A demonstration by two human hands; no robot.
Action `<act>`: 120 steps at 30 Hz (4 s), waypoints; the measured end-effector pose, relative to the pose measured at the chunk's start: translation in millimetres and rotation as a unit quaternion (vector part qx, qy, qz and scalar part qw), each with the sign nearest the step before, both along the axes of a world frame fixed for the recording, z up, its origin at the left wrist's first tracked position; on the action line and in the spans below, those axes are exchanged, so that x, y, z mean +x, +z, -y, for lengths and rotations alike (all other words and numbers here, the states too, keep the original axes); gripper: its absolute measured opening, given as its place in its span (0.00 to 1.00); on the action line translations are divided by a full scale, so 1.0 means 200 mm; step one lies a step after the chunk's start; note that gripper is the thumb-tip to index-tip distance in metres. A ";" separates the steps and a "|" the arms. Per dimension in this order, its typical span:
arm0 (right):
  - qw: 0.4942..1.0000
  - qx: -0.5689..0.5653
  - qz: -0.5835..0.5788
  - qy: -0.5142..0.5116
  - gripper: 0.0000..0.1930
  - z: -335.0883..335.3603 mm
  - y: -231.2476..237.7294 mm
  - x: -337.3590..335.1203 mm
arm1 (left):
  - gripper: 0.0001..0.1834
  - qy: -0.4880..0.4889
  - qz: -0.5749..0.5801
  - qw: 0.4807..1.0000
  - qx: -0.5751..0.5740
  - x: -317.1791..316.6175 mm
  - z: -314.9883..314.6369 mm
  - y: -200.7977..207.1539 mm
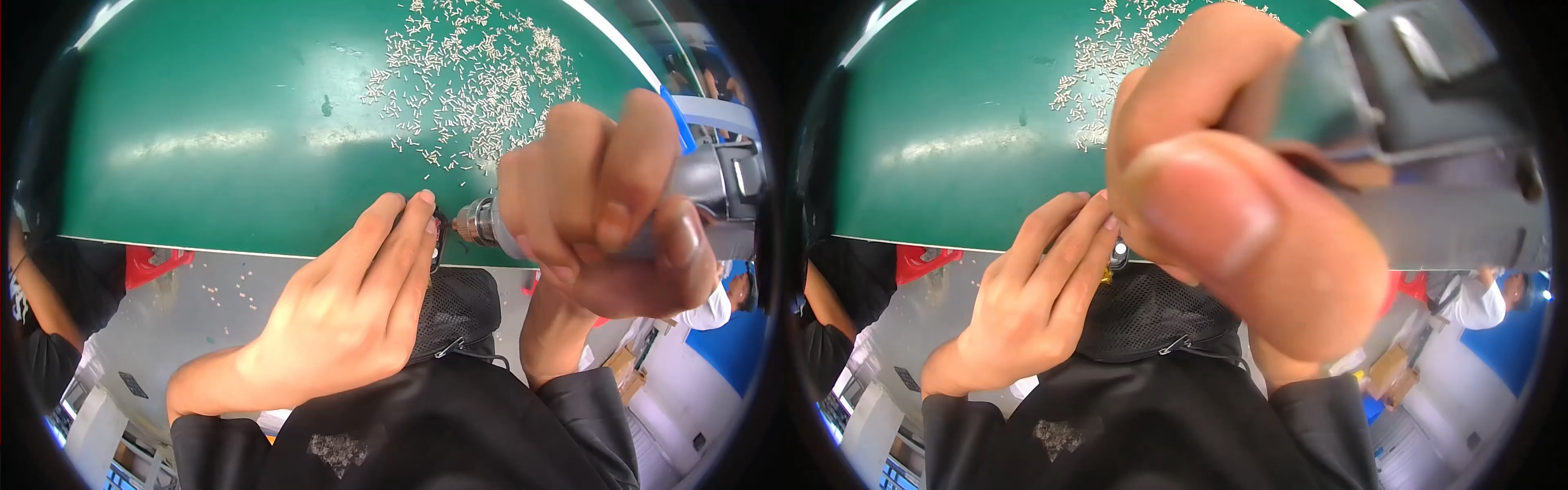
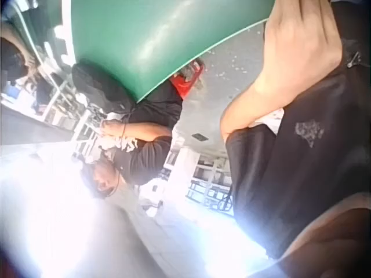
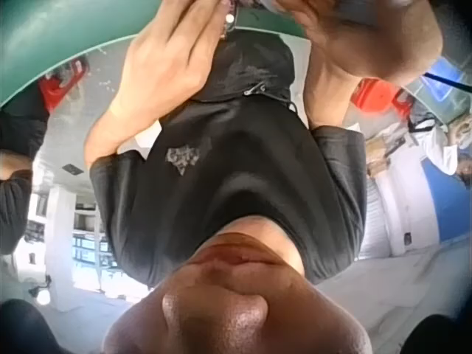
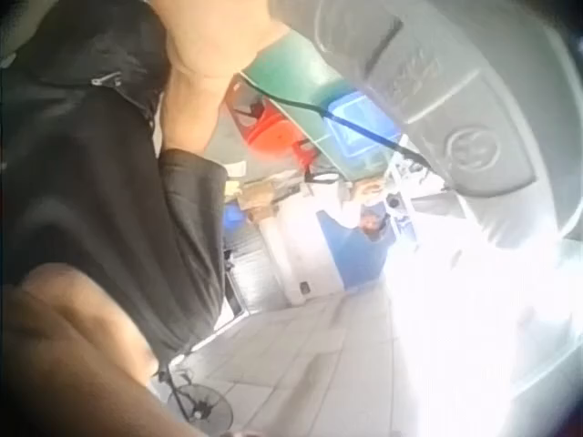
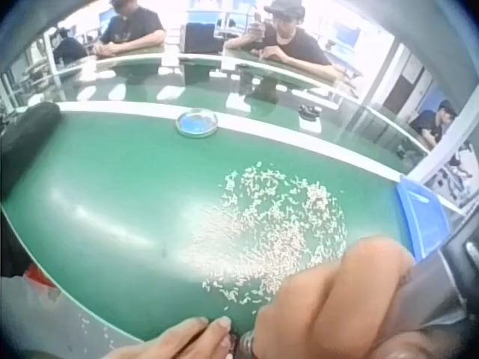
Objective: Using an electric screwdriver to fasten small screws into electronic device components on an assembly line.
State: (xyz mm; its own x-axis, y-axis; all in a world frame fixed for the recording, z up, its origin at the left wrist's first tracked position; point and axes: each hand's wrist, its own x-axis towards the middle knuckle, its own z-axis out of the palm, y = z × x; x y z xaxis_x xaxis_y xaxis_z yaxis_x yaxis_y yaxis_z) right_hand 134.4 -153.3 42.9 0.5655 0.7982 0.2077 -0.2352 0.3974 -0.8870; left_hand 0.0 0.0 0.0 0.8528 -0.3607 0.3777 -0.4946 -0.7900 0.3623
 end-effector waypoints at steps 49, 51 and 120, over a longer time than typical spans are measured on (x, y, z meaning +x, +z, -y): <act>0.885 0.352 -0.202 -0.227 0.07 0.34 -0.10 -0.22 | 0.08 -0.001 -0.245 0.746 -0.619 0.00 0.21 -0.02; 0.894 0.333 -0.191 -0.230 0.07 0.34 -0.08 -0.23 | 0.09 -0.023 -0.262 0.702 -0.662 0.00 0.24 -0.03; 0.839 0.284 -0.297 -0.356 0.07 0.66 -0.27 -0.24 | 0.19 0.138 0.105 0.972 0.161 1.55 -0.14 0.09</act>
State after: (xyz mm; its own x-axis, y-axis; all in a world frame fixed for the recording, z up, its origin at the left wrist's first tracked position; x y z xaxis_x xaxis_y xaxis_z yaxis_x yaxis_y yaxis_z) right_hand 86.9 -285.3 -10.6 0.9956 0.0815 -0.0468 -0.0922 0.9441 -0.3164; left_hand 309.2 28.1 17.5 0.8505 -0.2578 0.4585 -0.2845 -0.9586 -0.0113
